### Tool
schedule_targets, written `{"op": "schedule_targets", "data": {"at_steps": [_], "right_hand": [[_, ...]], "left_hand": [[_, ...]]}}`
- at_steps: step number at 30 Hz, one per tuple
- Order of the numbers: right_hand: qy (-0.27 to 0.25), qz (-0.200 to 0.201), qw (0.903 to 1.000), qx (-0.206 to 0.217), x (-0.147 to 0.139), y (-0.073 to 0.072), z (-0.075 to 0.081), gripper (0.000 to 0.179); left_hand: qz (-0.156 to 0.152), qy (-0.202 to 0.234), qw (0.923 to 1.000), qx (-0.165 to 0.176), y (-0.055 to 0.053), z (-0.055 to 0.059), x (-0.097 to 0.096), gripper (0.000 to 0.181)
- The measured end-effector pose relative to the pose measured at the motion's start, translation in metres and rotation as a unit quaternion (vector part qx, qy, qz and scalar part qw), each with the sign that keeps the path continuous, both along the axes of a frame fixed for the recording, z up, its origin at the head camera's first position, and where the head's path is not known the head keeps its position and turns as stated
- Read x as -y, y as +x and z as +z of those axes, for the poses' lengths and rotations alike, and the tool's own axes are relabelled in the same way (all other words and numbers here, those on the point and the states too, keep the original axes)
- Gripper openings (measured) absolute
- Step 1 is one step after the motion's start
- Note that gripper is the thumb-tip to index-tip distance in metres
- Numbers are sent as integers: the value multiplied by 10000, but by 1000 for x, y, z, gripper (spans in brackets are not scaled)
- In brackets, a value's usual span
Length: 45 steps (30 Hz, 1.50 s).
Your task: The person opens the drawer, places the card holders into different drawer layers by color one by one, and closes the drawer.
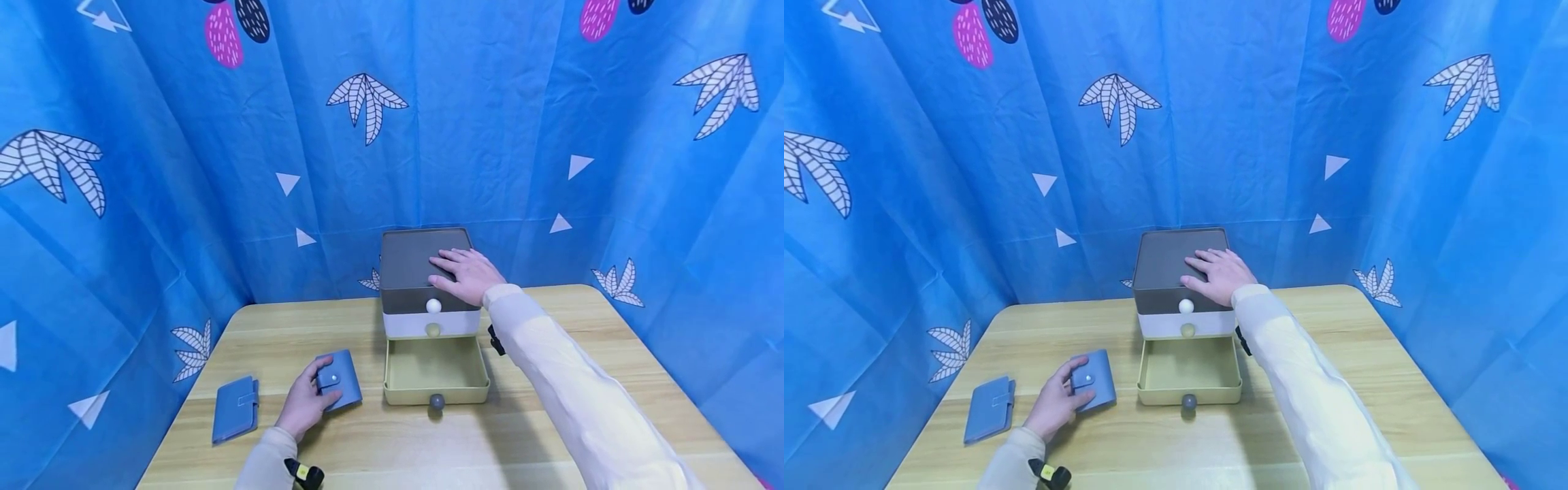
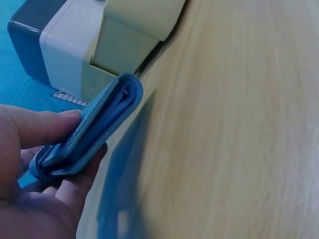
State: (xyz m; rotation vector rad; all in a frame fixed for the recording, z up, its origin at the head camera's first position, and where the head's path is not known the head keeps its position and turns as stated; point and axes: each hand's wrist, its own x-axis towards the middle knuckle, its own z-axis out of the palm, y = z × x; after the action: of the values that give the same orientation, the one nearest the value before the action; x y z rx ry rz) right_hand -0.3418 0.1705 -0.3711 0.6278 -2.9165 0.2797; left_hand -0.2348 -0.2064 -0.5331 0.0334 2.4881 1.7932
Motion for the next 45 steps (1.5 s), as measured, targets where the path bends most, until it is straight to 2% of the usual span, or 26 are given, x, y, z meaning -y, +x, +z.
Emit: {"op": "schedule_targets", "data": {"at_steps": [9, 17, 32, 37, 45], "right_hand": [[25, 12, 10000, -38, -1, 0, 0, 73], [9, -2, 10000, -69, -4, -2, -2, 75], [-32, -12, 9999, -103, -3, -3, -4, 75], [10, -25, 10000, -70, -1, -1, -1, 74], [-11, -23, 10000, -60, 1, 0, -1, 75]], "left_hand": [[95, 480, 9988, -27, 2, 17, -1, 64], [-1, 584, 9980, -245, 7, 36, -6, 65], [-314, 981, 9936, -457, 22, 68, -33, 66], [-534, 1021, 9920, -521, 23, 73, -44, 67], [-864, 1086, 9886, -584, 20, 70, -60, 67]]}}
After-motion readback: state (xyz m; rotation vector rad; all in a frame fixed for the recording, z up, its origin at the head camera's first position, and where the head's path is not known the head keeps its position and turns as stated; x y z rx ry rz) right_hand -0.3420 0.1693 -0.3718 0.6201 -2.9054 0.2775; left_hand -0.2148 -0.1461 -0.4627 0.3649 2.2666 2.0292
